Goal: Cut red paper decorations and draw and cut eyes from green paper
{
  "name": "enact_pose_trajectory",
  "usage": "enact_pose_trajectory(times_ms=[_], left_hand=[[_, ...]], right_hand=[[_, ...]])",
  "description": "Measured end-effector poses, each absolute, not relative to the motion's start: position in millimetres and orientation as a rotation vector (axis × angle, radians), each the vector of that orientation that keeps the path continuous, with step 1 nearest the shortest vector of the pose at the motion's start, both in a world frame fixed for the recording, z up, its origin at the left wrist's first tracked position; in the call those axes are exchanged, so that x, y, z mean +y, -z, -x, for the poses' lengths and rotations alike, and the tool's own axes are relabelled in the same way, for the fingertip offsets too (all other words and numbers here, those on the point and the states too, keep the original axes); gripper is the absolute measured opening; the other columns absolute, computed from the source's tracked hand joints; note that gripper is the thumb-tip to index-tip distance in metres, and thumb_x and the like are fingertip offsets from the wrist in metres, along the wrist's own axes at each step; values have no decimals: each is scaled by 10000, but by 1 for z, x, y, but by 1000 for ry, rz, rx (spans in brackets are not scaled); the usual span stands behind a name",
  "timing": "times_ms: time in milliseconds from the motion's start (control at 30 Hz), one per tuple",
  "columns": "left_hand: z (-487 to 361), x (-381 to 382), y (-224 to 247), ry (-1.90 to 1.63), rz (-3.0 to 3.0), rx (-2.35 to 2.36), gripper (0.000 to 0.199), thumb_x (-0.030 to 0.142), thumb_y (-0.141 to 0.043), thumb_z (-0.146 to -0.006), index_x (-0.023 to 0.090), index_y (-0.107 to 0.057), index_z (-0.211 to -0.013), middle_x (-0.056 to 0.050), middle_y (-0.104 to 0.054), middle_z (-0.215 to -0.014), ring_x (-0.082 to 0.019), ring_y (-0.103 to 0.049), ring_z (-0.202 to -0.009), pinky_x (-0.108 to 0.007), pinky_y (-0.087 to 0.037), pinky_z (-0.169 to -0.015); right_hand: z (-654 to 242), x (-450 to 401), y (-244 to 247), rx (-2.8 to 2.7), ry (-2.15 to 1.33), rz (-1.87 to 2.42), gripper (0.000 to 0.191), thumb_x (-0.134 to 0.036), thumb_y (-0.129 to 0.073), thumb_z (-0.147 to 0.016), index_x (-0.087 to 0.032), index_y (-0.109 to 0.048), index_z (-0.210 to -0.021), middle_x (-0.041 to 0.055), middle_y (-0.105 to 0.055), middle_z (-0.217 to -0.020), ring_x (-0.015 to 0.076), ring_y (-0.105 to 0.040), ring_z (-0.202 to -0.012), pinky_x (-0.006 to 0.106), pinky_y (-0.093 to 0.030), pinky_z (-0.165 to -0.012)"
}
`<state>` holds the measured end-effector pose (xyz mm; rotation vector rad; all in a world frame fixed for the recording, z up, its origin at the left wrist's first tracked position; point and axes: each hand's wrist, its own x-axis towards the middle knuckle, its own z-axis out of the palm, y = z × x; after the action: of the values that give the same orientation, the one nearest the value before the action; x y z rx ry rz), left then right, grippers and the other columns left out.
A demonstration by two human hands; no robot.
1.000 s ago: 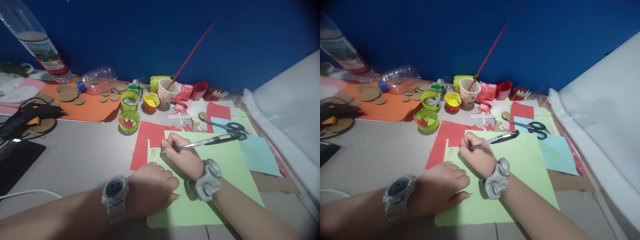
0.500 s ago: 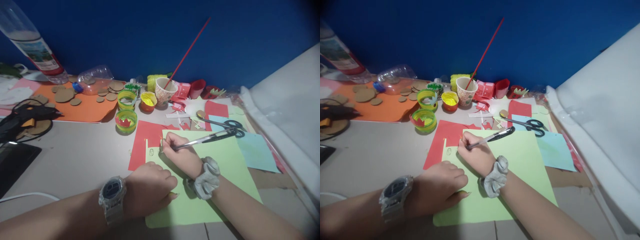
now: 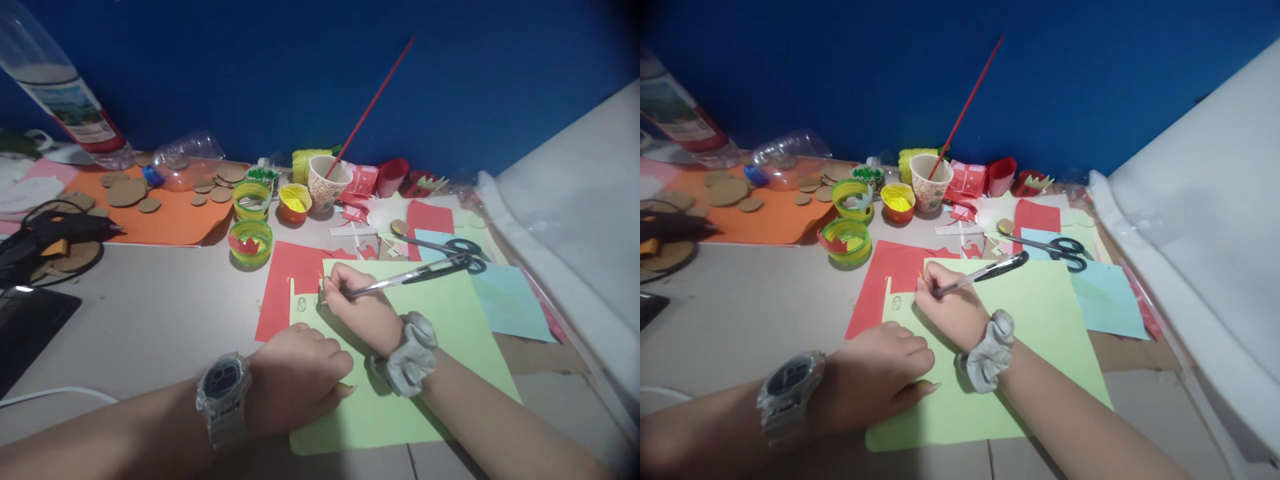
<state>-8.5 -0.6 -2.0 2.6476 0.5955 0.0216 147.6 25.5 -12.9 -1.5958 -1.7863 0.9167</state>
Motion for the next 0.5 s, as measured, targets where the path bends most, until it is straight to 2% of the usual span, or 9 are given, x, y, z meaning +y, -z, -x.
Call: enact_pose_trajectory(times_ms=[167, 333, 433, 500], left_hand=[[8, 0, 3, -25, -2656, 598, 221, 350, -477, -885, 185, -496, -738, -2, -599, -755, -191, -559, -687, -333, -411, -631], [9, 0, 7, -75, -2674, 595, 238, 372, -477, -886, 183, -495, -743, -5, -598, -747, -188, -558, -675, -332, -406, -610], [10, -1, 9, -100, -2685, 578, 246, 379, -480, -887, 180, -496, -742, -10, -600, -744, -181, -562, -674, -322, -400, -604], [10, 0, 8, -94, -2696, 564, 252, 394, -479, -889, 180, -501, -757, -11, -606, -760, -179, -566, -684, -319, -401, -606]], right_hand=[[-148, 26, 13, -1749, -969, 1583, 242, -219, -491, -826, -209, -368, -617, -56, -426, -547, 101, -408, -510, 234, -341, -498], [-146, 28, 11, -1376, -1230, 1482, 277, -340, -481, -871, -226, -368, -645, -75, -415, -473, 82, -350, -382, 219, -277, -384], [-149, 31, 4, -1322, -1197, 1426, 253, -388, -455, -894, -236, -389, -703, -90, -372, -463, 75, -323, -369, 209, -229, -364], [-156, 33, -10, -1351, -1108, 1359, 219, -361, -502, -882, -233, -432, -720, -92, -370, -466, 64, -325, -374, 204, -252, -373]])
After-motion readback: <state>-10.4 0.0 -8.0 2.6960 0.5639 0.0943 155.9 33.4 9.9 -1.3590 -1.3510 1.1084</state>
